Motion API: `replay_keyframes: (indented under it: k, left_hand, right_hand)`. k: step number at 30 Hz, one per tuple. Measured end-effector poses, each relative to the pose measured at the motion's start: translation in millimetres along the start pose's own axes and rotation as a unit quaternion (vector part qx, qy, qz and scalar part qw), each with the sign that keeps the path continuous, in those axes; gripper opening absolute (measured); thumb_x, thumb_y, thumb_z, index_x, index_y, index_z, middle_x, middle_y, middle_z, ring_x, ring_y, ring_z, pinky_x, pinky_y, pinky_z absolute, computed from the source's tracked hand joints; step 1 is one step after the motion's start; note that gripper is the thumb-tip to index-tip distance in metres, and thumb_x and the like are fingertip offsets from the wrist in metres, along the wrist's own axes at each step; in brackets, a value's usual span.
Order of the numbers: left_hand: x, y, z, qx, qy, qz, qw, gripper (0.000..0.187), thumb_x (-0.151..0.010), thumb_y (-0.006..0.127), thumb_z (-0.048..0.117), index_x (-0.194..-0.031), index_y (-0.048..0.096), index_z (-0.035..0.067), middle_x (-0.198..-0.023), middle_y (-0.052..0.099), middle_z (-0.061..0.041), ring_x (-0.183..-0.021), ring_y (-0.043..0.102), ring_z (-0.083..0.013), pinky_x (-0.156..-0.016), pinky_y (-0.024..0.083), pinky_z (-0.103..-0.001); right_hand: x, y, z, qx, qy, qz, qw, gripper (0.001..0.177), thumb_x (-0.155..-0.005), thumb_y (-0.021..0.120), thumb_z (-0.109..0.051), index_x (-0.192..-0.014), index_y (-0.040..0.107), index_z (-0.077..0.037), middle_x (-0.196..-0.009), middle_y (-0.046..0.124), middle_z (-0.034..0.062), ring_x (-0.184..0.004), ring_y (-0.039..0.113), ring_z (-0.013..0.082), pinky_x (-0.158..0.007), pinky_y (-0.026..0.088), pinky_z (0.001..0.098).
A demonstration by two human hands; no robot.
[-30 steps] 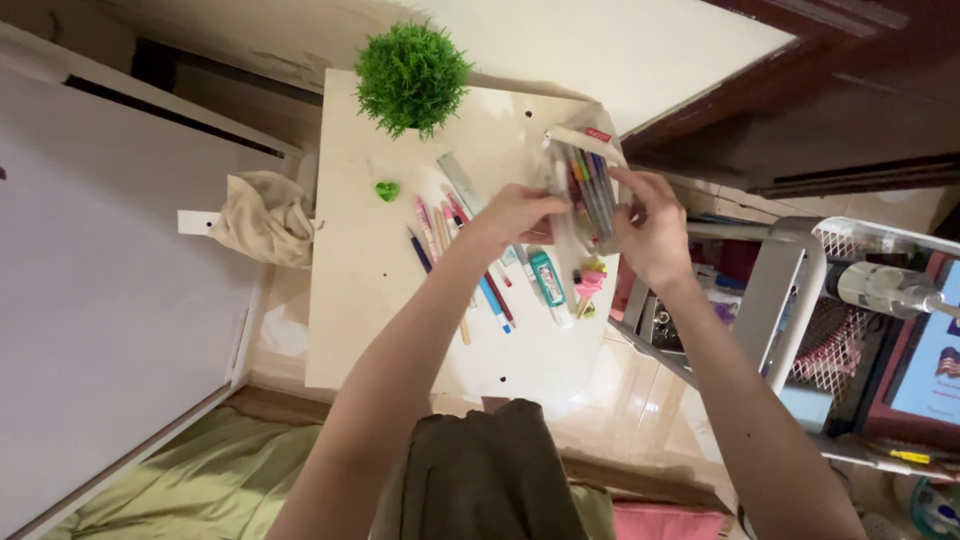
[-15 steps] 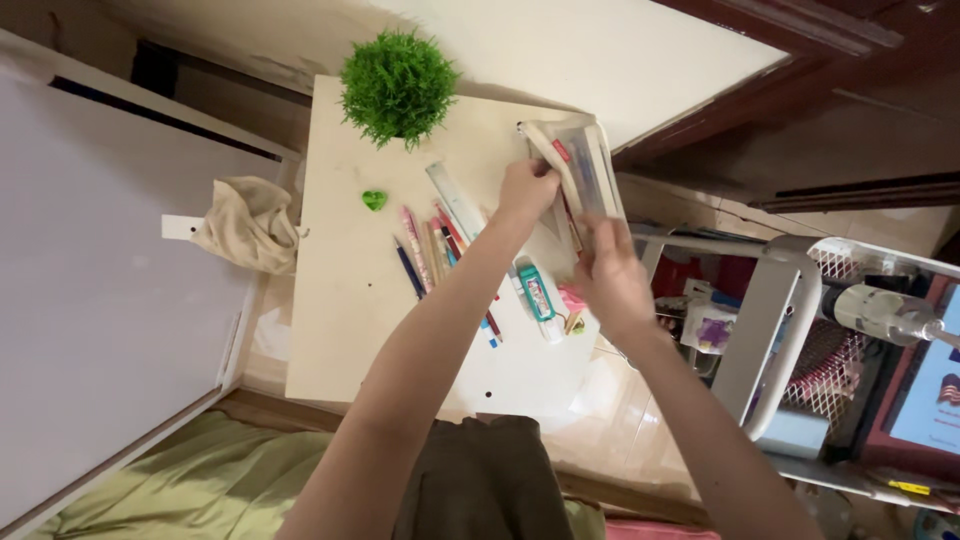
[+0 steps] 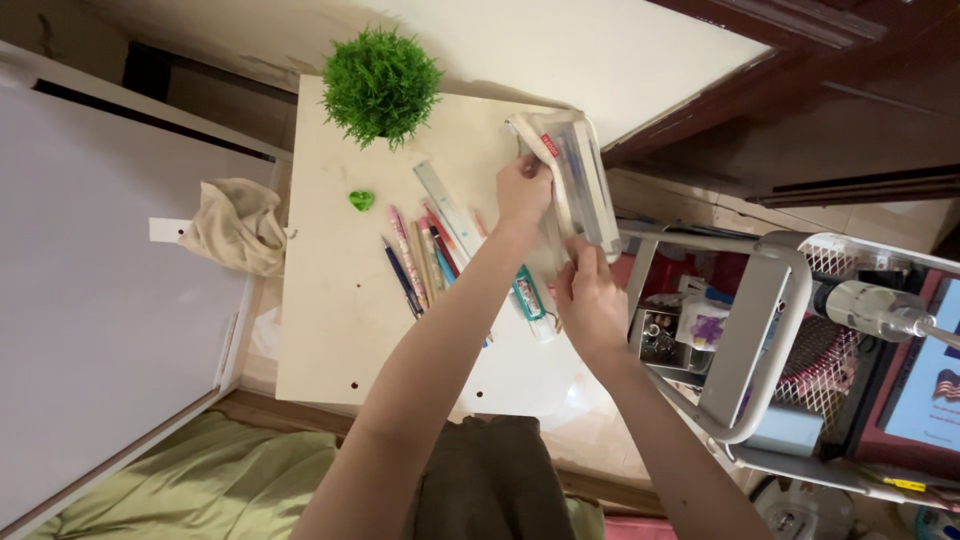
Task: The person wipes various pens and pencils with a cloth one by one, then places them into a clear plastic pencil case on a small white table. The person handles each item individually, wiping it before inserting it into the case.
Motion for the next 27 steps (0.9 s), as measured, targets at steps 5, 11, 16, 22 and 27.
replay_keyframes:
  k: [5, 11, 16, 22, 27]
  left_hand:
    - [11, -2, 18, -0.099, 0.056, -0.032, 0.993, 0.031, -0.079, 0.076, 0.023, -0.101, 0.079, 0.001, -0.092, 0.080, -0.013, -0.086, 0.077, -0.0212, -0.079, 0.057, -0.032]
    - [10, 5, 26, -0.100, 0.085, -0.017, 0.991, 0.029, -0.076, 0.076, 0.024, -0.094, 0.078, 0.001, -0.085, 0.079, -0.014, -0.079, 0.078, -0.0248, -0.073, 0.058, -0.036]
    - [11, 18, 29, -0.179, 0.100, -0.074, 0.976, 0.024, -0.079, 0.077, 0.022, -0.088, 0.080, 0.000, -0.079, 0.076, -0.016, -0.072, 0.074, -0.0265, -0.070, 0.057, -0.038]
    - [11, 0, 4, -0.034, -0.013, -0.132, 0.991, 0.023, -0.085, 0.067, 0.013, -0.099, 0.079, -0.001, -0.084, 0.078, -0.012, -0.071, 0.071, -0.0178, -0.066, 0.055, -0.034]
    - [26, -2, 7, 0.024, -0.028, -0.172, 0.984, 0.027, -0.082, 0.068, 0.003, -0.108, 0.076, -0.001, -0.091, 0.077, -0.012, -0.071, 0.068, -0.0182, -0.057, 0.052, -0.031]
  right_hand:
    - [0, -7, -18, -0.001, -0.069, 0.032, 0.997, 0.028, -0.100, 0.061, -0.009, -0.127, 0.055, -0.009, -0.110, 0.068, 0.0143, -0.090, 0.071, 0.0348, -0.073, 0.057, 0.0479]
    - [-5, -7, -21, -0.015, -0.055, 0.020, 0.998, 0.032, -0.096, 0.062, -0.008, -0.127, 0.056, -0.011, -0.109, 0.069, 0.0131, -0.092, 0.070, 0.0326, -0.072, 0.058, 0.0448]
    - [-5, -12, -25, -0.025, -0.079, 0.026, 0.996, 0.033, -0.095, 0.064, -0.008, -0.127, 0.054, -0.010, -0.108, 0.069, 0.0137, -0.088, 0.071, 0.0327, -0.069, 0.059, 0.0441]
    - [-11, -21, -21, -0.056, -0.024, 0.036, 0.998, 0.039, -0.092, 0.066, -0.006, -0.128, 0.052, -0.010, -0.104, 0.062, 0.0137, -0.077, 0.070, 0.0312, -0.065, 0.058, 0.0446]
    - [-17, -19, -23, -0.095, -0.012, 0.037, 0.995, 0.042, -0.091, 0.064, -0.003, -0.131, 0.050, -0.009, -0.110, 0.059, 0.0156, -0.080, 0.070, 0.0335, -0.066, 0.058, 0.0456]
Point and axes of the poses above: each hand's wrist, its own x-axis away from the middle knuckle, its own y-axis out of the palm, z = x × y, the point moved 10 cm from there along -x, towards the middle knuckle
